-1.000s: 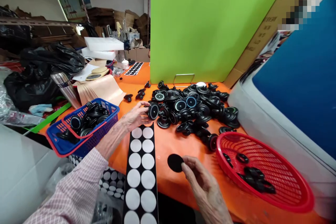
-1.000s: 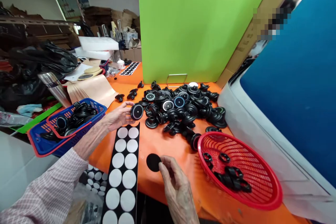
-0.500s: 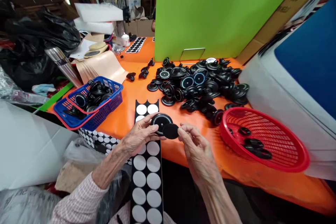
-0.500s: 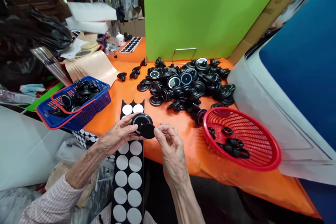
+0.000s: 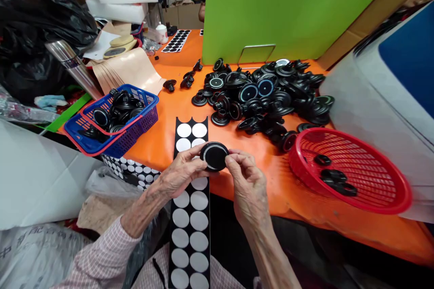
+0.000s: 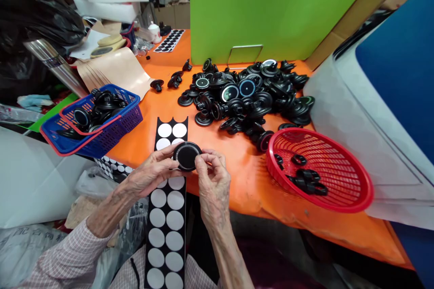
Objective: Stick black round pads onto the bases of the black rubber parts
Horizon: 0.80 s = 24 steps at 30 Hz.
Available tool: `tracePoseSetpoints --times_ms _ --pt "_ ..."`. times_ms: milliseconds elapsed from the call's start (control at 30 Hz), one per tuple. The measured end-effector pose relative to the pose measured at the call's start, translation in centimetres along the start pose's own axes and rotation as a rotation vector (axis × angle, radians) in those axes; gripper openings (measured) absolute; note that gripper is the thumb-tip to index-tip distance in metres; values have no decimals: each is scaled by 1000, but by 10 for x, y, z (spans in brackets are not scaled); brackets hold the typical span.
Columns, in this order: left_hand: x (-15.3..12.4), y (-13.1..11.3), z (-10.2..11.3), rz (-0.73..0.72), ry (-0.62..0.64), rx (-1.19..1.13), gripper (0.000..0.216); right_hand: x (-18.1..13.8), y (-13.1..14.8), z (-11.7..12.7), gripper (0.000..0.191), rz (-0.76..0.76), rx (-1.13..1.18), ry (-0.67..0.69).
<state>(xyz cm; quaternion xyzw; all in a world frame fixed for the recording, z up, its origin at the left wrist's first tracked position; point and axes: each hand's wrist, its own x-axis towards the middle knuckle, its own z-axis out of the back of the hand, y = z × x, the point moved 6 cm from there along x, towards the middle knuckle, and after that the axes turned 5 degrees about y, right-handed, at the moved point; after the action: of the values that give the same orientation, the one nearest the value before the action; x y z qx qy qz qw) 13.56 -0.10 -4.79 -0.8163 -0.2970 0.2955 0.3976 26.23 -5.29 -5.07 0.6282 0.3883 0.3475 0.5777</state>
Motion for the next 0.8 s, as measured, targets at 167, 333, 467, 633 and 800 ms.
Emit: tracePoseSetpoints --times_ms 167,333,467,633,800 --pt "1 2 1 -1 -15 12 41 -1 1 0 24 8 -42 1" --pt "1 1 0 3 -20 10 40 -1 1 0 23 32 -91 -17" --pt "1 1 -1 10 -27 15 38 -1 1 -1 22 58 -130 -43" --pt "2 4 1 2 -15 4 35 -3 0 -2 20 106 -189 -68" --pt "3 7 5 -30 -28 13 33 -5 1 -5 16 206 -324 -93"
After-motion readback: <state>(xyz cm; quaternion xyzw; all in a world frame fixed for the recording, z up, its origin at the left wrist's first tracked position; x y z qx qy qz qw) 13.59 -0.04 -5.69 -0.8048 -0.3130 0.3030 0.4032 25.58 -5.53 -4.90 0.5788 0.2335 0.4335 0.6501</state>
